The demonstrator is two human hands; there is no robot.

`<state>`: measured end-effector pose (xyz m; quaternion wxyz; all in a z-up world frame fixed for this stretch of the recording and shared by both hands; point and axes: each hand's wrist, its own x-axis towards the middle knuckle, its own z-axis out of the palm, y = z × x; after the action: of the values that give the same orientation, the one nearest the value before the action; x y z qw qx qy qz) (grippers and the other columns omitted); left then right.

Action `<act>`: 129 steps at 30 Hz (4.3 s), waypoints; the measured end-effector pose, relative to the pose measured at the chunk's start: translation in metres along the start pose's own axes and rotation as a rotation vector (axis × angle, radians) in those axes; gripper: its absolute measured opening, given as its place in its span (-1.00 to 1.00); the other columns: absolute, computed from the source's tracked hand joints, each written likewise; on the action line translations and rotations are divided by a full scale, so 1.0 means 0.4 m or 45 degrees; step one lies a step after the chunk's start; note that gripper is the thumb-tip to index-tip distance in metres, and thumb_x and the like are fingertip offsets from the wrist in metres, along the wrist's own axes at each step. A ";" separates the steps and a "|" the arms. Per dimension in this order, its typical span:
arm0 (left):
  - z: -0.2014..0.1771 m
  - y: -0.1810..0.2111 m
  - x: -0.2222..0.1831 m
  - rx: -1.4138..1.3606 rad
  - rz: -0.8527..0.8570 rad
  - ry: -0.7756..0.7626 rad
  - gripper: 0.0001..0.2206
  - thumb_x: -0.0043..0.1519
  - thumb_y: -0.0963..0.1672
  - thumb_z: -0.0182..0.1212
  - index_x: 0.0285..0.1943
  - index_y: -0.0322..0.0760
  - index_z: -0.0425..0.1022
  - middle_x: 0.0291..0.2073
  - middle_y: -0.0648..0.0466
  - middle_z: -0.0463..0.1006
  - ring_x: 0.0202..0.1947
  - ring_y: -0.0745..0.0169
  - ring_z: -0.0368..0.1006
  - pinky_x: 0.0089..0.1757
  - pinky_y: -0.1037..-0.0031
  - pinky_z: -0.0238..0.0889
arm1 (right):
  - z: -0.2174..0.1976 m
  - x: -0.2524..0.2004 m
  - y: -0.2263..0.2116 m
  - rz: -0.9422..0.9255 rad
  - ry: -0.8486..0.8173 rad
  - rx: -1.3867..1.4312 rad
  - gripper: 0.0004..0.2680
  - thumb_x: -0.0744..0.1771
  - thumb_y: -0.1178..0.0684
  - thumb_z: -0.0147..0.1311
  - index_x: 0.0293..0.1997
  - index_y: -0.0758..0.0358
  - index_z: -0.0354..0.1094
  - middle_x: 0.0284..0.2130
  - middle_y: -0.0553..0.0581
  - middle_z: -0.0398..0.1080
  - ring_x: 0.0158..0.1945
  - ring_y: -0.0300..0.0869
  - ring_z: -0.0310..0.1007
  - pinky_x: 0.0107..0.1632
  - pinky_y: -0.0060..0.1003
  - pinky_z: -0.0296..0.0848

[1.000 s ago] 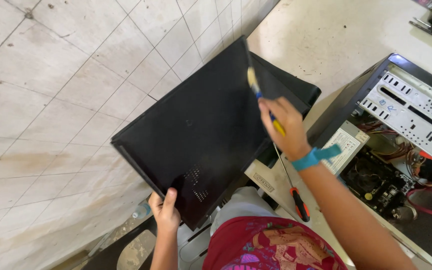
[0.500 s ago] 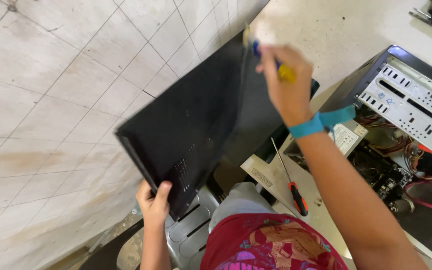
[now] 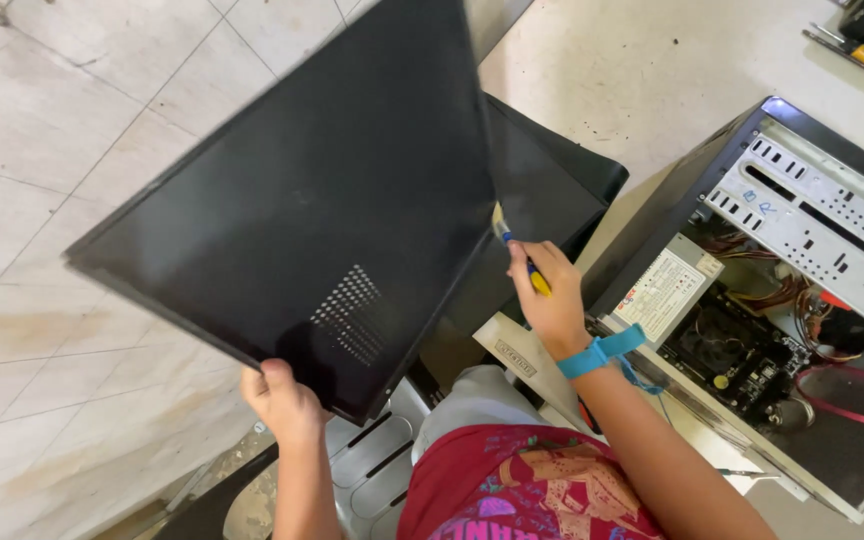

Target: Cleaning dust off computer case panels and the main chassis using a handheld brush

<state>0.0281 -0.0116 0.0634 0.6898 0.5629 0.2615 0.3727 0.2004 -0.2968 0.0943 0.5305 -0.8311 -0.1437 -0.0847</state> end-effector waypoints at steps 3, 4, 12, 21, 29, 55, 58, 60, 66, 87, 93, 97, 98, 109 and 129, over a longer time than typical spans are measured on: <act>-0.071 -0.104 0.019 0.511 0.133 -0.008 -0.71 0.28 0.07 0.15 -0.31 -0.11 0.33 -0.41 0.34 0.16 -0.30 0.51 0.04 -0.30 0.50 -0.01 | 0.016 -0.011 -0.022 0.235 -0.068 0.158 -0.80 0.42 0.04 -0.01 -0.11 0.35 0.52 -0.32 0.19 0.44 -0.34 -0.04 0.62 -0.25 -0.32 0.58; -0.077 -0.128 0.025 0.439 0.247 -0.110 -0.75 0.32 0.01 0.22 -0.33 -0.15 0.44 -0.49 0.28 0.31 -0.37 0.50 0.14 -0.26 0.50 0.14 | 0.023 -0.023 -0.033 0.396 -0.125 0.269 -0.83 0.41 0.08 0.01 -0.14 0.33 0.53 -0.40 0.19 0.48 -0.41 -0.08 0.59 -0.28 -0.29 0.57; 0.062 -0.086 0.057 0.270 0.275 -0.152 -0.79 0.42 -0.04 0.16 -0.08 -0.22 0.59 -0.35 0.13 0.59 -0.28 0.43 0.44 -0.02 0.38 0.38 | 0.031 -0.130 -0.270 0.844 -0.530 0.634 -0.84 0.34 0.07 0.14 -0.39 0.26 0.60 -0.69 0.23 0.50 -0.65 -0.11 0.55 -0.51 -0.32 0.52; 0.262 0.075 -0.040 0.191 -0.081 0.012 -0.55 0.50 0.05 -0.17 0.38 -0.27 0.38 0.28 -0.02 0.44 0.30 0.30 0.26 0.36 0.27 0.00 | -0.040 0.058 -0.376 -0.119 -0.126 0.776 -0.86 0.38 0.08 0.10 -0.19 0.33 0.56 -0.37 0.27 0.61 -0.33 0.00 0.67 -0.19 -0.23 0.56; 0.267 0.120 -0.015 0.245 -0.133 0.241 -0.55 0.48 0.10 -0.10 0.20 -0.28 0.50 0.03 -0.01 0.51 0.03 0.24 0.35 0.19 0.41 0.22 | -0.029 -0.020 -0.287 -0.134 -0.495 1.024 -0.87 0.39 0.09 0.13 -0.24 0.31 0.56 -0.50 0.17 0.56 -0.45 -0.12 0.55 -0.28 -0.26 0.47; 0.241 0.173 -0.045 0.774 1.256 -0.760 -0.69 0.35 -0.08 0.15 0.11 -0.46 0.47 -0.08 -0.34 0.55 -0.14 -0.21 0.52 -0.12 0.27 0.48 | -0.185 -0.051 -0.095 1.007 -0.699 0.441 -0.55 0.37 -0.12 -0.16 0.47 0.06 -0.02 0.35 0.16 0.22 0.35 0.03 0.33 0.37 0.16 0.31; 0.369 0.286 -0.077 0.485 1.472 -1.268 -0.70 0.43 -0.16 0.02 0.31 -0.41 0.35 0.15 -0.34 0.51 0.13 -0.33 0.61 -0.05 0.32 0.63 | -0.334 -0.166 -0.023 1.066 -0.272 0.943 -0.63 0.38 -0.21 -0.15 0.23 0.19 0.28 0.02 0.14 0.31 0.09 -0.04 0.40 0.16 0.00 0.48; 0.445 0.328 -0.101 0.506 1.719 -1.349 -0.69 0.34 -0.32 0.25 0.25 -0.44 0.39 0.12 -0.19 0.56 0.05 -0.30 0.67 -0.21 0.39 0.66 | -0.449 -0.227 -0.023 1.027 0.009 1.186 -0.69 0.44 -0.17 -0.22 0.08 0.23 0.34 -0.30 0.18 0.32 -0.17 -0.04 0.41 -0.02 0.01 0.51; 0.596 0.299 -0.210 0.227 2.045 -1.884 -0.73 0.49 -0.14 -0.03 0.23 -0.32 0.56 0.13 -0.08 0.63 0.23 0.10 0.54 0.19 0.00 0.38 | -0.707 -0.414 -0.051 0.741 0.819 1.468 -0.73 0.40 -0.16 0.17 -0.07 0.30 0.44 -0.18 -0.04 0.48 -0.17 -0.33 0.53 -0.12 -0.63 0.47; 0.706 -0.082 -0.514 0.149 1.962 -2.153 -0.69 0.41 -0.17 0.17 0.35 -0.21 0.47 0.25 -0.03 0.55 0.28 0.09 0.48 0.22 -0.06 0.37 | -0.782 -0.400 0.114 1.340 0.792 0.411 -0.76 0.35 0.11 0.07 0.11 0.40 0.38 -0.04 0.26 0.49 -0.05 -0.08 0.48 0.02 -0.26 0.50; 0.750 -0.003 -0.422 0.168 1.387 -2.145 -0.44 0.31 0.18 0.06 0.27 -0.21 0.52 0.21 -0.03 0.58 0.31 -0.01 0.42 0.34 -0.10 -0.03 | -0.775 -0.363 0.080 1.455 0.847 0.267 -0.76 0.36 0.02 0.09 0.08 0.34 0.41 -0.04 0.21 0.52 -0.05 -0.10 0.51 0.00 -0.26 0.52; 0.776 -0.008 -0.292 0.796 0.309 -1.649 -0.50 0.31 0.09 0.06 0.35 -0.16 0.40 0.23 -0.02 0.42 0.17 0.04 0.39 0.09 0.17 0.25 | -0.775 -0.370 0.034 1.170 0.940 0.479 -0.74 0.39 0.07 0.00 0.22 0.30 0.33 0.09 0.21 0.47 0.08 -0.10 0.49 0.14 -0.25 0.52; 0.785 -0.026 -0.260 0.875 -0.165 -1.525 -0.44 0.26 0.10 0.10 0.42 -0.12 0.33 0.21 -0.02 0.34 0.00 0.18 0.46 -0.05 0.39 0.37 | -0.778 -0.368 0.015 1.040 0.956 0.508 -0.74 0.38 0.09 0.03 0.22 0.27 0.33 0.09 0.16 0.47 0.08 -0.15 0.49 0.14 -0.30 0.52; 0.600 -0.421 0.193 0.593 0.129 -1.695 -0.72 -0.05 -0.20 0.35 -0.15 -0.21 0.46 -0.32 0.13 0.43 -0.46 0.33 0.26 -0.44 0.55 0.05 | -0.571 -0.411 -0.367 0.844 0.599 -0.157 -0.86 0.24 0.03 0.31 -0.42 0.06 0.36 -0.57 -0.12 0.35 -0.47 -0.34 0.24 -0.36 -0.34 0.26; 0.492 -0.180 0.254 -1.507 -1.047 -1.938 -0.73 0.52 -0.07 -0.12 0.25 -0.32 0.30 0.18 -0.05 0.55 -0.16 -0.09 0.35 0.03 0.03 0.19 | -0.679 -0.451 0.109 0.636 0.509 -0.808 -0.65 0.44 0.11 -0.03 0.37 0.54 0.17 0.20 0.55 0.30 0.28 0.31 0.26 0.34 0.13 0.23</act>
<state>0.2568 -0.0503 0.0446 0.9110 0.0891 -0.2945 -0.2747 0.0475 -0.5872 0.1190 0.2707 -0.9292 0.1997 -0.1528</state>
